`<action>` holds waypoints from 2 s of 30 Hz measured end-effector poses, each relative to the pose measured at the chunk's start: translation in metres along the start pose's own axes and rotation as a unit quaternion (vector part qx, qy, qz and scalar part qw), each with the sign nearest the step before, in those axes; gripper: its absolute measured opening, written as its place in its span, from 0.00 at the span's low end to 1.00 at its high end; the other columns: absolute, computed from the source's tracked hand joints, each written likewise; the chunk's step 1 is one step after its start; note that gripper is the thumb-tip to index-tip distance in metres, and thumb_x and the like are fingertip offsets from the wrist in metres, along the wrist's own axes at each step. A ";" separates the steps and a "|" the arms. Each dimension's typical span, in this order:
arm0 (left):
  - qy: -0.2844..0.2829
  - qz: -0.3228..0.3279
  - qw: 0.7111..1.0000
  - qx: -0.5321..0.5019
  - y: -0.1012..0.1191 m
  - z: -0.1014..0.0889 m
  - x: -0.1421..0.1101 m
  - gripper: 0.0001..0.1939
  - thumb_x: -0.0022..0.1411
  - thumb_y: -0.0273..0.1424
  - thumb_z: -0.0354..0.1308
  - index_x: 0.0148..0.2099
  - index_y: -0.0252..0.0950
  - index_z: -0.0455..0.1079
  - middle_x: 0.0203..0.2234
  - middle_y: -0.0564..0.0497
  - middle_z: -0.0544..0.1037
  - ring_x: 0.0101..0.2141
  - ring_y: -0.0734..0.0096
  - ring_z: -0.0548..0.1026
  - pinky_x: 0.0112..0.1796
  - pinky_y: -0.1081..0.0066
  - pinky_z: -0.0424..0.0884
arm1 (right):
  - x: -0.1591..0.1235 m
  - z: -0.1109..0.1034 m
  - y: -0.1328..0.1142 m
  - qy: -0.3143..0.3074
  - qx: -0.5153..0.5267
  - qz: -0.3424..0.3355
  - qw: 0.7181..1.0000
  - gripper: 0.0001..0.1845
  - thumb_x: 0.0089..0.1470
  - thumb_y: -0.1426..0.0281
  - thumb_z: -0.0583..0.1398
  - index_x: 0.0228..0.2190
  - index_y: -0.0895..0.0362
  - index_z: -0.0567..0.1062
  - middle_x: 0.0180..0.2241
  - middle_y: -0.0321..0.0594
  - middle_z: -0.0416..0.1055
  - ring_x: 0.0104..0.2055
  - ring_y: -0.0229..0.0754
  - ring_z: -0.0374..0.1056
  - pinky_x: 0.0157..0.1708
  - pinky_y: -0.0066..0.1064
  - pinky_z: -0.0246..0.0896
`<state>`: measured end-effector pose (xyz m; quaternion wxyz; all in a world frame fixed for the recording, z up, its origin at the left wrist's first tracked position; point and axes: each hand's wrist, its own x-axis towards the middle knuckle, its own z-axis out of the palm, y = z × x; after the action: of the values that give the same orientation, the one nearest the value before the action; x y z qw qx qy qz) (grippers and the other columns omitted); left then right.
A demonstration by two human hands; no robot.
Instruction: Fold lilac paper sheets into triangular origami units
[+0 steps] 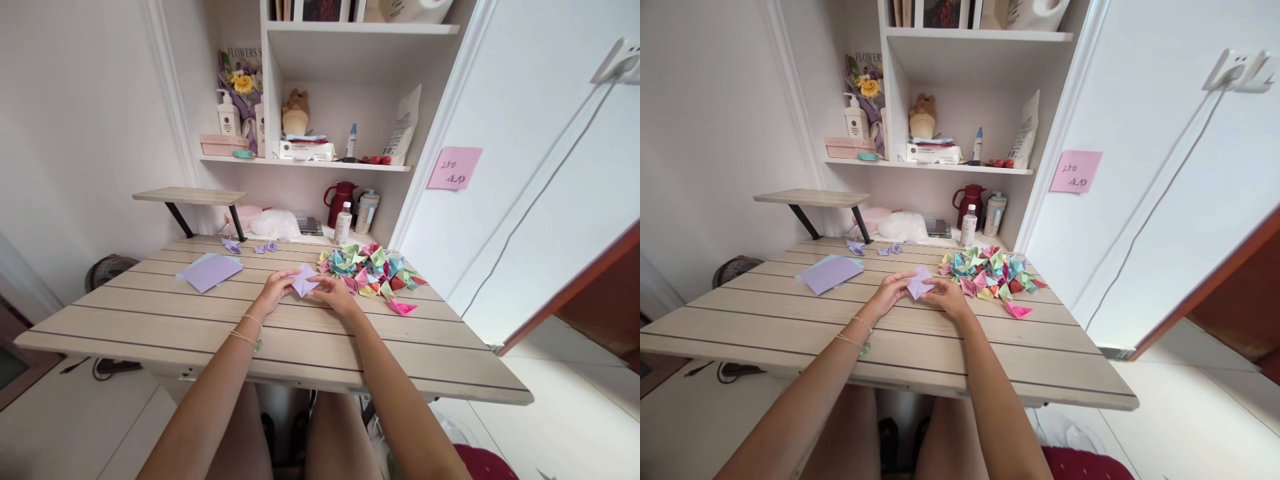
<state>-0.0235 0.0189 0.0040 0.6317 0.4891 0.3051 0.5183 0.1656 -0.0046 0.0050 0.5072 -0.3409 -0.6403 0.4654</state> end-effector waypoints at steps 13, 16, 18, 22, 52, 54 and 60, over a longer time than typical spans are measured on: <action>0.016 0.039 0.995 0.087 -0.006 0.006 -0.002 0.23 0.34 0.26 0.69 0.38 0.29 0.72 0.34 0.43 0.77 0.32 0.67 0.75 0.37 0.69 0.68 | 0.002 0.000 0.002 0.082 -0.032 -0.006 0.996 0.18 0.38 0.57 0.63 0.29 0.57 0.74 0.27 0.38 0.72 0.27 0.39 0.66 0.24 0.28 0.62; 0.020 0.049 0.992 0.110 -0.008 0.010 -0.005 0.20 0.32 0.27 0.69 0.34 0.29 0.73 0.31 0.45 0.78 0.30 0.68 0.74 0.34 0.70 0.68 | 0.004 0.001 0.005 0.100 -0.029 -0.002 0.995 0.17 0.38 0.56 0.62 0.21 0.58 0.72 0.22 0.37 0.69 0.25 0.38 0.64 0.21 0.27 0.60; 0.027 0.057 0.990 0.126 -0.008 0.012 -0.005 0.18 0.32 0.28 0.69 0.30 0.30 0.73 0.27 0.47 0.78 0.27 0.70 0.74 0.30 0.72 0.68 | 0.005 0.002 0.007 0.096 -0.021 0.001 0.995 0.17 0.37 0.56 0.63 0.17 0.58 0.70 0.18 0.34 0.65 0.22 0.36 0.61 0.19 0.26 0.58; 0.048 0.076 0.986 0.144 -0.010 0.012 -0.004 0.13 0.33 0.30 0.68 0.25 0.31 0.72 0.22 0.50 0.76 0.24 0.72 0.72 0.27 0.74 0.66 | 0.005 0.005 0.009 0.088 0.006 0.006 0.996 0.18 0.39 0.55 0.62 0.18 0.57 0.68 0.16 0.32 0.63 0.20 0.35 0.60 0.19 0.26 0.59; 0.079 0.069 0.987 0.119 -0.016 0.012 -0.001 0.21 0.38 0.33 0.67 0.36 0.29 0.72 0.32 0.43 0.78 0.31 0.63 0.75 0.34 0.69 0.69 | 0.003 0.011 0.011 0.101 0.031 0.046 0.993 0.18 0.33 0.61 0.66 0.26 0.60 0.72 0.19 0.35 0.70 0.23 0.36 0.65 0.26 0.28 0.60; 0.080 0.062 0.988 0.117 -0.017 0.011 0.000 0.20 0.39 0.34 0.67 0.36 0.29 0.72 0.31 0.43 0.78 0.30 0.63 0.75 0.33 0.68 0.69 | 0.003 0.011 0.010 0.101 0.034 0.047 0.993 0.18 0.32 0.61 0.66 0.26 0.60 0.72 0.19 0.35 0.70 0.23 0.37 0.65 0.26 0.28 0.60; 0.089 0.050 0.989 0.111 -0.017 0.009 0.001 0.19 0.38 0.34 0.67 0.35 0.29 0.73 0.29 0.43 0.79 0.28 0.65 0.75 0.30 0.70 0.69 | 0.001 0.015 0.007 0.093 0.041 0.053 0.993 0.22 0.31 0.63 0.67 0.31 0.59 0.71 0.20 0.35 0.72 0.24 0.39 0.67 0.27 0.30 0.62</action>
<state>-0.0094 0.0173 -0.0089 0.5170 0.5225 0.3911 0.5538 0.1509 -0.0055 -0.0017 0.5528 -0.3953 -0.5513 0.4840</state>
